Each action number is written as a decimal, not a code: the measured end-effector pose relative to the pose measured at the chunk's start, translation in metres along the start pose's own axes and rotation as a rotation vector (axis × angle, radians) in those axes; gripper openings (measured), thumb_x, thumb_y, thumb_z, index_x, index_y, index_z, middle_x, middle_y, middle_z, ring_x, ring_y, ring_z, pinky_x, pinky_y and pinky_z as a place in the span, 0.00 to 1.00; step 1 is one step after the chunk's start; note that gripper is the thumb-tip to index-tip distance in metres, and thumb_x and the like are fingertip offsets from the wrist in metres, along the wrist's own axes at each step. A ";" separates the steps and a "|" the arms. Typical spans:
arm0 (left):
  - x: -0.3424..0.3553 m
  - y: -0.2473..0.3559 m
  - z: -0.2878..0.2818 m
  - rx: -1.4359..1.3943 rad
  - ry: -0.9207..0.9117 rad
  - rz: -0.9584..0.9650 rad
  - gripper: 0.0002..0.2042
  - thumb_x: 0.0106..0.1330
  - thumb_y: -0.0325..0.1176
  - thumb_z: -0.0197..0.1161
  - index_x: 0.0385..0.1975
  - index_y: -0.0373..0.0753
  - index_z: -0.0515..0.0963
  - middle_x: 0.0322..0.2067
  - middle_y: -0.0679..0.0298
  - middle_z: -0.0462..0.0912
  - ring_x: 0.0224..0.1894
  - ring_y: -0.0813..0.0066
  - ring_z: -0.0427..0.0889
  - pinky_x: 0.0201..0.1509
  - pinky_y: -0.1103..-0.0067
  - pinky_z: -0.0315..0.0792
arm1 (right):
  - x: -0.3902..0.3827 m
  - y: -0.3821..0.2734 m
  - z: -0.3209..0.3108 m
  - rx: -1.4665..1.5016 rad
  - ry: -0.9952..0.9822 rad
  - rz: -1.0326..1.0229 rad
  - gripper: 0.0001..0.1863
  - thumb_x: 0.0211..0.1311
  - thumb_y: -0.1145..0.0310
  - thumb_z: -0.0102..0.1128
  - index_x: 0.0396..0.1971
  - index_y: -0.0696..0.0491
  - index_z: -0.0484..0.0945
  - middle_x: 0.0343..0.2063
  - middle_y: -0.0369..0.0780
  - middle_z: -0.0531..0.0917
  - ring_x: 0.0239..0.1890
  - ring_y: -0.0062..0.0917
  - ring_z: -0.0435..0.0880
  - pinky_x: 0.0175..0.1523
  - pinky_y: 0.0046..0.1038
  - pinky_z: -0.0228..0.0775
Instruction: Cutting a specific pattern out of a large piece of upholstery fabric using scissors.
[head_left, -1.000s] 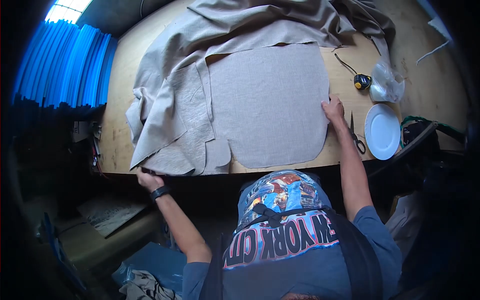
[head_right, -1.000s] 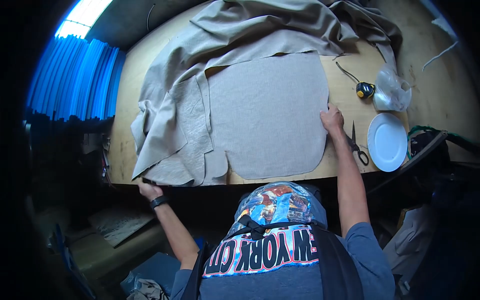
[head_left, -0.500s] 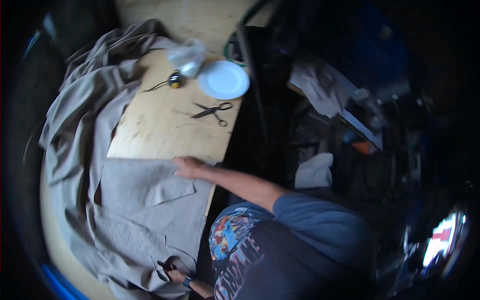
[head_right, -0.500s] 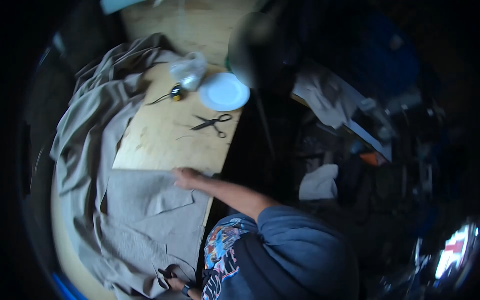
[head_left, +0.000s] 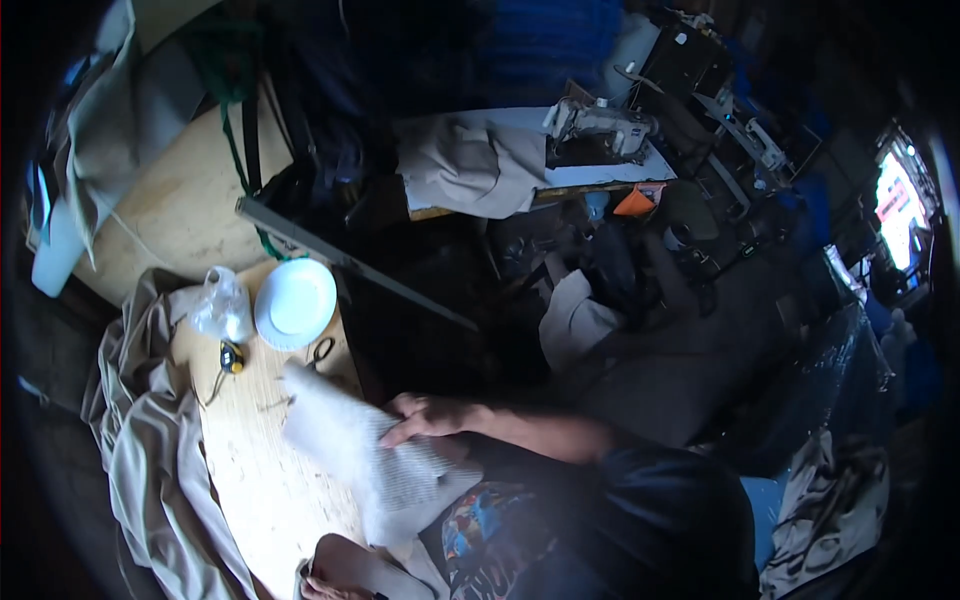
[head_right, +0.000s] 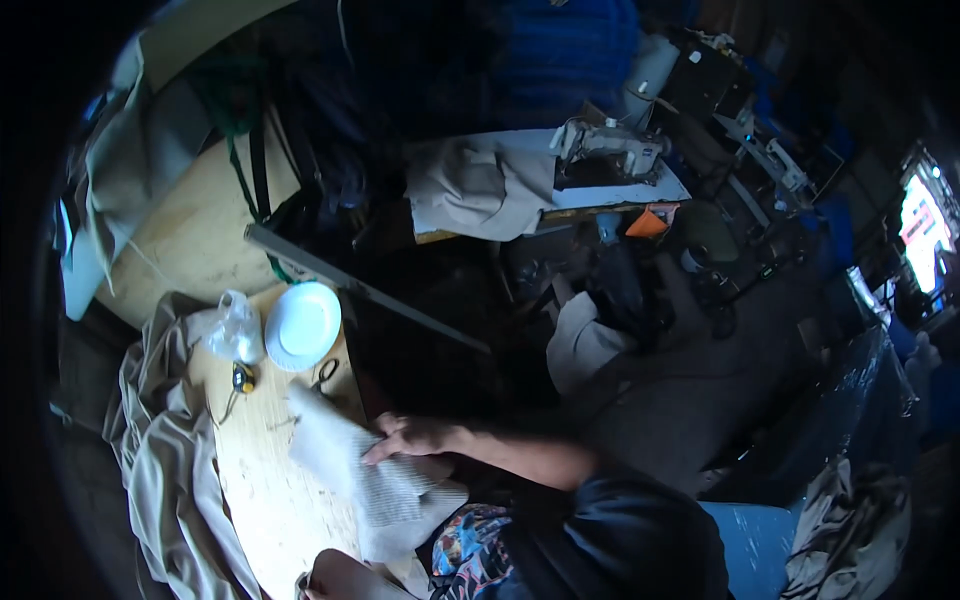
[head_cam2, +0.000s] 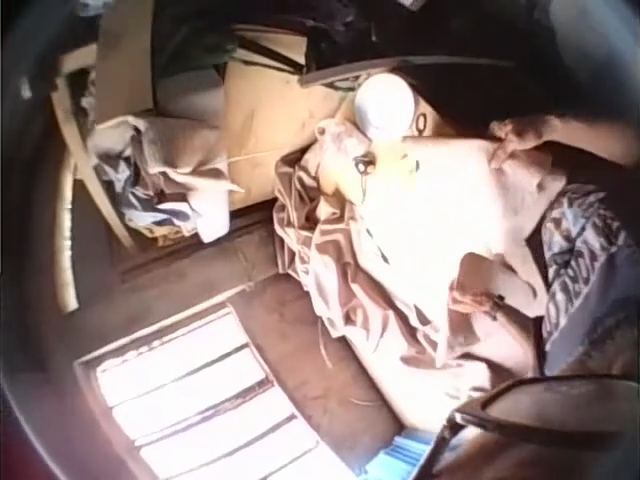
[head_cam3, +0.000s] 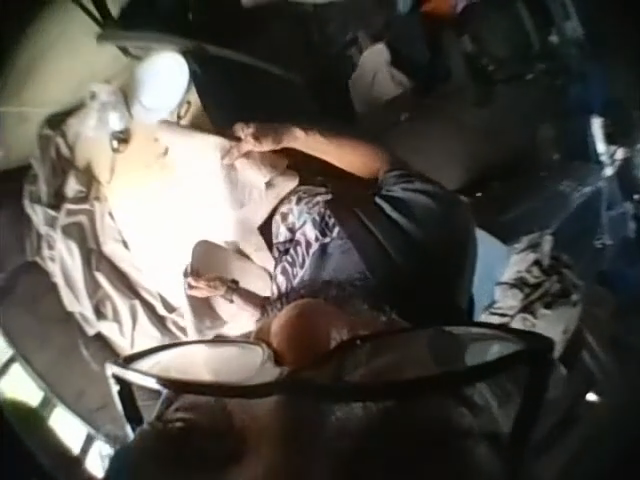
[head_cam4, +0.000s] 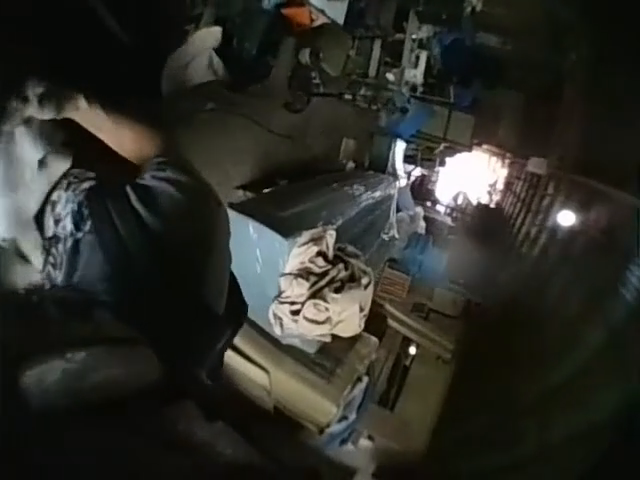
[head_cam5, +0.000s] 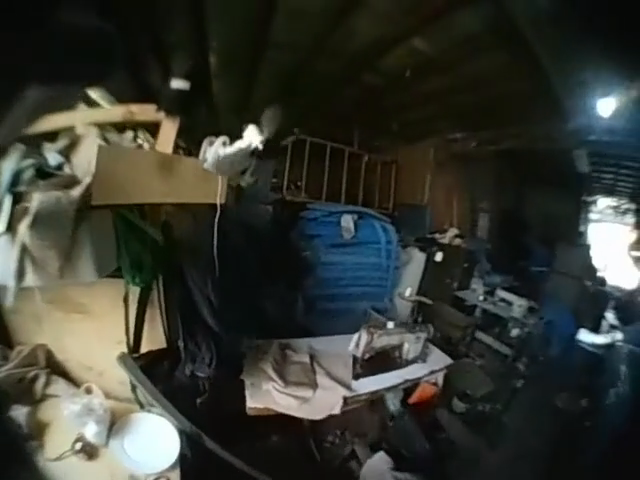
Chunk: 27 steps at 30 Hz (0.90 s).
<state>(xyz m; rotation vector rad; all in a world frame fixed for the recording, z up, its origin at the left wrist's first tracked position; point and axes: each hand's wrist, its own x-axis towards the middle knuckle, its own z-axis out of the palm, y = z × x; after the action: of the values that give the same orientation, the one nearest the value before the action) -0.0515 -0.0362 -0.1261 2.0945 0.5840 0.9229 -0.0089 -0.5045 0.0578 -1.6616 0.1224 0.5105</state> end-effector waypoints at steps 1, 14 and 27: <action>-0.001 0.013 0.016 -0.078 -0.073 0.003 0.13 0.74 0.40 0.52 0.45 0.35 0.72 0.40 0.56 0.80 0.38 0.68 0.79 0.41 0.75 0.75 | -0.021 -0.002 -0.025 -0.089 0.088 0.020 0.30 0.54 0.49 0.70 0.43 0.62 0.81 0.34 0.41 0.84 0.40 0.28 0.80 0.48 0.25 0.70; -0.162 0.146 0.129 0.064 -0.231 -0.016 0.13 0.72 0.36 0.55 0.45 0.30 0.70 0.36 0.57 0.75 0.35 0.72 0.73 0.38 0.78 0.71 | -0.131 0.106 -0.213 0.111 0.310 0.124 0.40 0.62 0.46 0.62 0.59 0.66 0.68 0.52 0.51 0.79 0.55 0.38 0.77 0.64 0.32 0.65; -0.206 0.475 0.229 -0.272 -1.477 0.836 0.47 0.43 0.45 0.79 0.65 0.33 0.64 0.52 0.52 0.79 0.57 0.53 0.75 0.68 0.60 0.63 | -0.031 0.049 -0.232 -0.501 -0.300 -0.114 0.15 0.59 0.63 0.56 0.38 0.61 0.78 0.32 0.49 0.84 0.34 0.41 0.84 0.42 0.39 0.75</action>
<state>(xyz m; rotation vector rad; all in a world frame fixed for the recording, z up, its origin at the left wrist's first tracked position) 0.0414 -0.5629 0.0587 2.0848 -1.1419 -0.3368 0.0052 -0.7428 0.0412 -2.0380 -0.3451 0.7382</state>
